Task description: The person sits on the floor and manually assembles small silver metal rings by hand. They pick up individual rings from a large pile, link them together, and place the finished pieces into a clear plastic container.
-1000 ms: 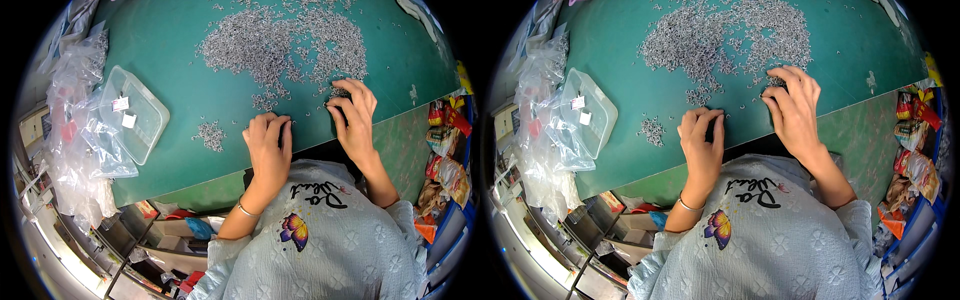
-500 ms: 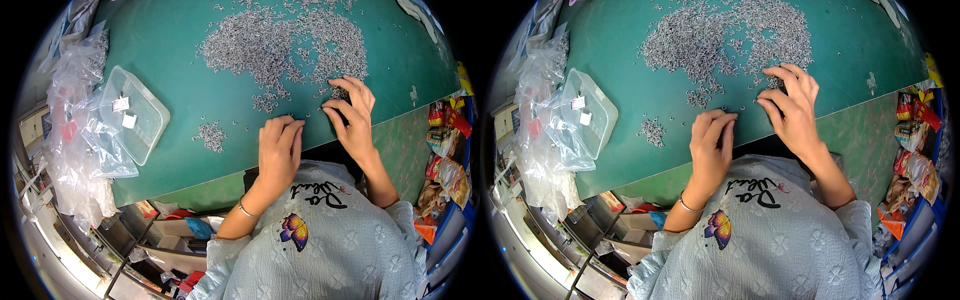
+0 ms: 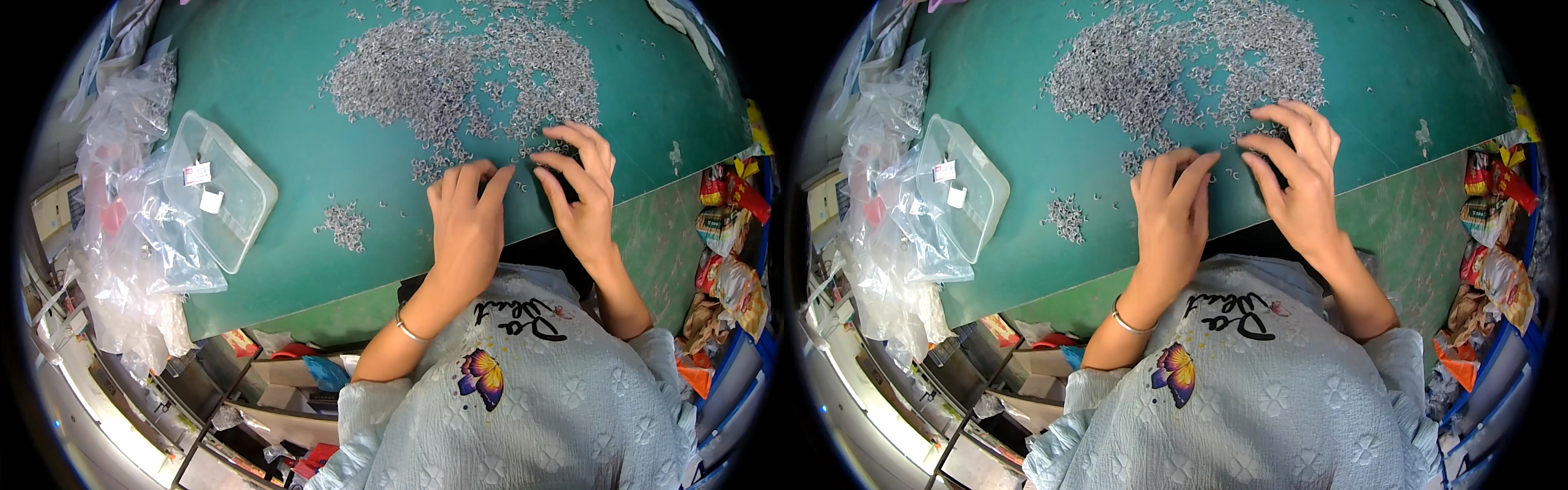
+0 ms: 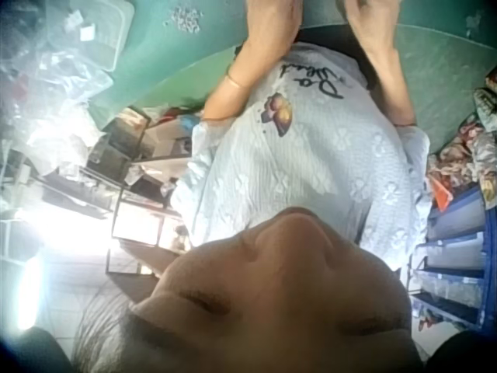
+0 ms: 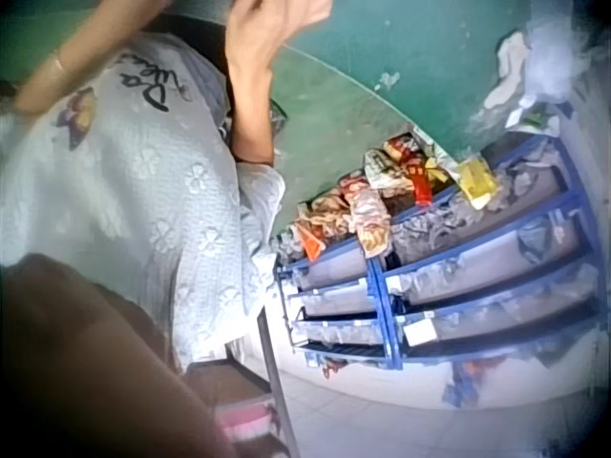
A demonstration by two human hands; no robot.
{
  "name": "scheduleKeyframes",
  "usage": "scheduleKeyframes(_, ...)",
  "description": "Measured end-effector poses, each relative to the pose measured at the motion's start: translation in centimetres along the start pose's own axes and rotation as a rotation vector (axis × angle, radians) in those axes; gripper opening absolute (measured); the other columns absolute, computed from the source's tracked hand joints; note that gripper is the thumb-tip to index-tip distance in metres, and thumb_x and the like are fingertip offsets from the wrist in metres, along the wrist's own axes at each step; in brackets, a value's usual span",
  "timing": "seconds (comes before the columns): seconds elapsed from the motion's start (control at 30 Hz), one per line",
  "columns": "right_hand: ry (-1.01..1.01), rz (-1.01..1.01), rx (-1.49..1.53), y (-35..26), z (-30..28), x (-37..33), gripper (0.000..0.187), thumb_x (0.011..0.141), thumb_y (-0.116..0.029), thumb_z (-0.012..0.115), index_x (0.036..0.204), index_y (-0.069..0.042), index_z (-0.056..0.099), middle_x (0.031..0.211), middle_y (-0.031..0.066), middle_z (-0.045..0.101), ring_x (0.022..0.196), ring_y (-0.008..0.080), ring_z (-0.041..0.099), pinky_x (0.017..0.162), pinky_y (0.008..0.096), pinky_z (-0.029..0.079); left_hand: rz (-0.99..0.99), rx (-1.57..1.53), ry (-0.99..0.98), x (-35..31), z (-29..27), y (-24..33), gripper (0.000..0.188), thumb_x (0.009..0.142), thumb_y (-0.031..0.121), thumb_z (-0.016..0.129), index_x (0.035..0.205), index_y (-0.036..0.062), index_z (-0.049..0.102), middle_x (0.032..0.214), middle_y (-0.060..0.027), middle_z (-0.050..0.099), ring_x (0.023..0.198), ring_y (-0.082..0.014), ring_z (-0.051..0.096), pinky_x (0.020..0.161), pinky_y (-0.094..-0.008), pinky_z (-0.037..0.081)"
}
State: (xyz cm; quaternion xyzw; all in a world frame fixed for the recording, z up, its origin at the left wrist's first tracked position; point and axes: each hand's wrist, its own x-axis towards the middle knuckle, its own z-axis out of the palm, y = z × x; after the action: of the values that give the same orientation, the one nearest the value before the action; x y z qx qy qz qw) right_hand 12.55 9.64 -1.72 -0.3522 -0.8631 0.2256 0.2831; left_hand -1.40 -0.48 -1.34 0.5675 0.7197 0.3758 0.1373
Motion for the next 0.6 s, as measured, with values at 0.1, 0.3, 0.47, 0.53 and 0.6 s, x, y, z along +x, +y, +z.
scheduleKeyframes(0.1, 0.004, -0.006, -0.111, -0.3, 0.5, 1.1, 0.016, 0.077, -0.009, 0.075, 0.092, -0.009, 0.073, 0.124, 0.0050, 0.061, 0.123, 0.0314, 0.049, 0.102, 0.0439, 0.032, 0.004, 0.074, 0.032, 1.5, 0.9, 0.1, 0.023, 0.083, 0.001, 0.069, 0.105, 0.0038, 0.068, 0.096, -0.0074, 0.058, 0.086, -0.0252, 0.054, 0.077, -0.0372, 0.037)
scheduleKeyframes(0.3, 0.003, -0.053, -0.129, 0.4, 0.3, 0.9, 0.009, 0.078, -0.008, 0.074, 0.087, -0.008, 0.070, 0.123, 0.0051, 0.061, 0.123, 0.0318, 0.049, 0.102, 0.0440, 0.031, -0.011, 0.030, 0.052, 1.8, 1.2, -0.1, 0.017, 0.078, 0.004, 0.075, 0.093, 0.0049, 0.068, 0.090, -0.0056, 0.058, 0.084, -0.0248, 0.053, 0.076, -0.0370, 0.037)
scheduleKeyframes(0.47, -0.014, -0.014, -0.031, 0.7, -0.5, 0.8, 0.008, 0.078, -0.007, 0.073, 0.084, -0.008, 0.069, 0.121, 0.0054, 0.062, 0.122, 0.0319, 0.050, 0.102, 0.0439, 0.031, -0.027, 0.033, 0.084, 0.5, 0.1, 0.0, 0.019, 0.075, 0.001, 0.076, 0.092, 0.0057, 0.067, 0.092, -0.0044, 0.059, 0.087, -0.0236, 0.055, 0.077, -0.0358, 0.038)
scheduleKeyframes(0.53, -0.028, -0.023, 0.028, 0.5, -0.5, 0.7, 0.008, 0.078, -0.007, 0.073, 0.084, -0.008, 0.069, 0.120, 0.0057, 0.062, 0.122, 0.0322, 0.049, 0.102, 0.0441, 0.032, -0.006, 0.061, 0.106, 0.1, 0.0, -0.5, 0.018, 0.075, 0.001, 0.076, 0.091, 0.0058, 0.068, 0.091, -0.0042, 0.060, 0.086, -0.0233, 0.056, 0.078, -0.0361, 0.038)
scheduleKeyframes(0.6, -0.064, -0.042, 0.013, 0.0, -0.3, 0.7, 0.008, 0.077, -0.007, 0.074, 0.084, -0.007, 0.069, 0.121, 0.0057, 0.062, 0.123, 0.0323, 0.049, 0.102, 0.0445, 0.031, -0.020, 0.080, 0.131, -0.3, -0.1, -0.7, 0.018, 0.076, 0.000, 0.076, 0.090, 0.0057, 0.068, 0.091, -0.0042, 0.061, 0.085, -0.0232, 0.056, 0.078, -0.0361, 0.038)
